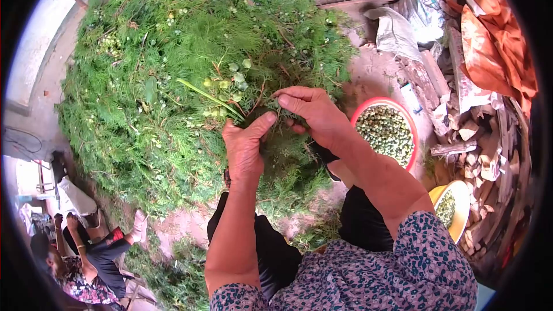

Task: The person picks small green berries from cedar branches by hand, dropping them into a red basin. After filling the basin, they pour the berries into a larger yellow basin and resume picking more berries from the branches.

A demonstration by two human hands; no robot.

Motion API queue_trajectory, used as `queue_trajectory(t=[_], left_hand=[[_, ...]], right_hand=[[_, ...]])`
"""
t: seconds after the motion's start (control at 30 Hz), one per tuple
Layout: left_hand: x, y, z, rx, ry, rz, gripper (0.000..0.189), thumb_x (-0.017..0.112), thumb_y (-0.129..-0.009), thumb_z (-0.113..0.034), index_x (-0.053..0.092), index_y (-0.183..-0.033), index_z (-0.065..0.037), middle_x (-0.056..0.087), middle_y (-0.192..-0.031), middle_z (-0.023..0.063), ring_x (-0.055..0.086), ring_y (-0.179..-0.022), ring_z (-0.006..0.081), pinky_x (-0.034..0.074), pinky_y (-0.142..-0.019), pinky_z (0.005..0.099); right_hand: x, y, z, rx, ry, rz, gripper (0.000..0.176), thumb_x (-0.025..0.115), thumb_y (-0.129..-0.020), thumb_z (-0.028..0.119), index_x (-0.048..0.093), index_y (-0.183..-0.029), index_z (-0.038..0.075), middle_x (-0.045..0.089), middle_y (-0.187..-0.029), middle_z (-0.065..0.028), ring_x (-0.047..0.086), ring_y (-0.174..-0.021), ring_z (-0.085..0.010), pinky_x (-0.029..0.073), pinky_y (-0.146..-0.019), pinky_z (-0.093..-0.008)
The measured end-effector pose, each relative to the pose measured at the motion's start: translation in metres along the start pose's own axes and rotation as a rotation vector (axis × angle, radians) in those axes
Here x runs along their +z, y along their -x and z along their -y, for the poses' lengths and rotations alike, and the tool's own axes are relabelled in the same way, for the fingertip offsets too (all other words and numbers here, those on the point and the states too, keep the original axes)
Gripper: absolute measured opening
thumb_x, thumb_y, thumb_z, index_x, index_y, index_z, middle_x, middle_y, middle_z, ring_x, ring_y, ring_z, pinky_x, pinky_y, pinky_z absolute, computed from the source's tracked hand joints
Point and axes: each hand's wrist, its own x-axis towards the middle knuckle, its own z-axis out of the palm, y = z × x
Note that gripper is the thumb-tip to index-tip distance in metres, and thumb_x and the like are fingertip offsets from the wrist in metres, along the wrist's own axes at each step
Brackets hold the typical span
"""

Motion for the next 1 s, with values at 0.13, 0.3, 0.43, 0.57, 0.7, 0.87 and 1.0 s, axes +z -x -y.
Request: queue_trajectory(t=[0.13,0.3,0.43,0.57,0.7,0.87,1.0], left_hand=[[-0.003,-0.004,0.006,0.067,-0.072,-0.064,0.024,0.069,-0.066,0.003,0.059,-0.086,-0.005,0.063,-0.074,0.0007,0.050,-0.052,0.0046,0.035,-0.045,0.0176],[-0.015,-0.010,0.006,0.003,-0.153,-0.122,0.021,0.069,-0.064,0.002,0.056,-0.077,-0.008,0.058,-0.066,-0.0028,0.046,-0.049,0.0042,0.031,-0.042,0.0184],[-0.026,-0.012,0.005,0.042,-0.221,-0.124,0.024,0.072,-0.069,-0.012,0.052,-0.081,-0.012,0.054,-0.067,-0.0039,0.045,-0.049,0.0060,0.034,-0.042,0.0189],[-0.010,-0.005,-0.001,0.055,-0.401,-0.316,0.035,0.069,-0.072,-0.039,0.050,-0.084,-0.011,0.052,-0.070,-0.0027,0.047,-0.056,0.0074,0.037,-0.045,0.0202],[-0.005,-0.001,-0.007,0.036,-0.445,-0.218,0.040,0.067,-0.072,-0.045,0.050,-0.083,-0.010,0.052,-0.074,-0.0002,0.046,-0.057,0.0086,0.036,-0.046,0.0211],[-0.015,-0.007,0.003,0.100,-0.525,-0.240,0.026,0.063,-0.080,-0.031,0.057,-0.083,-0.006,0.055,-0.071,0.0009,0.046,-0.056,0.0094,0.035,-0.047,0.0222],[-0.018,-0.008,0.008,0.180,-0.570,-0.208,0.023,0.065,-0.080,-0.027,0.057,-0.080,-0.005,0.060,-0.073,0.0022,0.046,-0.053,0.0085,0.035,-0.047,0.0230]], right_hand=[[0.002,-0.005,-0.008,-0.040,0.020,0.008,0.017,0.058,-0.084,0.019,0.061,-0.093,0.005,0.056,-0.078,0.0003,0.047,-0.058,-0.0072,0.036,-0.044,-0.0187],[-0.018,-0.008,0.005,-0.037,0.056,-0.065,0.018,0.058,-0.084,0.020,0.059,-0.094,0.005,0.055,-0.076,-0.0001,0.048,-0.059,-0.0082,0.035,-0.043,-0.0202],[-0.071,-0.012,0.032,-0.014,-0.041,-0.254,0.023,0.057,-0.083,0.017,0.054,-0.102,0.004,0.054,-0.075,-0.0021,0.049,-0.058,-0.0104,0.034,-0.040,-0.0210],[-0.160,-0.013,0.024,-0.012,0.062,-0.303,0.026,0.059,-0.081,0.016,0.053,-0.103,0.003,0.055,-0.077,-0.0039,0.052,-0.060,-0.0124,0.037,-0.043,-0.0225],[-0.240,0.020,0.001,0.112,0.132,-0.493,0.021,0.063,-0.078,0.015,0.057,-0.096,0.005,0.056,-0.074,-0.0027,0.053,-0.061,-0.0134,0.042,-0.046,-0.0268],[-0.319,0.044,-0.054,0.135,0.032,-0.918,0.014,0.062,-0.078,0.013,0.058,-0.086,0.001,0.057,-0.068,-0.0076,0.056,-0.057,-0.0165,0.044,-0.039,-0.0293],[-0.341,0.059,-0.063,0.162,0.044,-1.062,0.015,0.065,-0.076,0.012,0.058,-0.084,0.001,0.057,-0.073,-0.0078,0.052,-0.054,-0.0189,0.048,-0.044,-0.0338]])
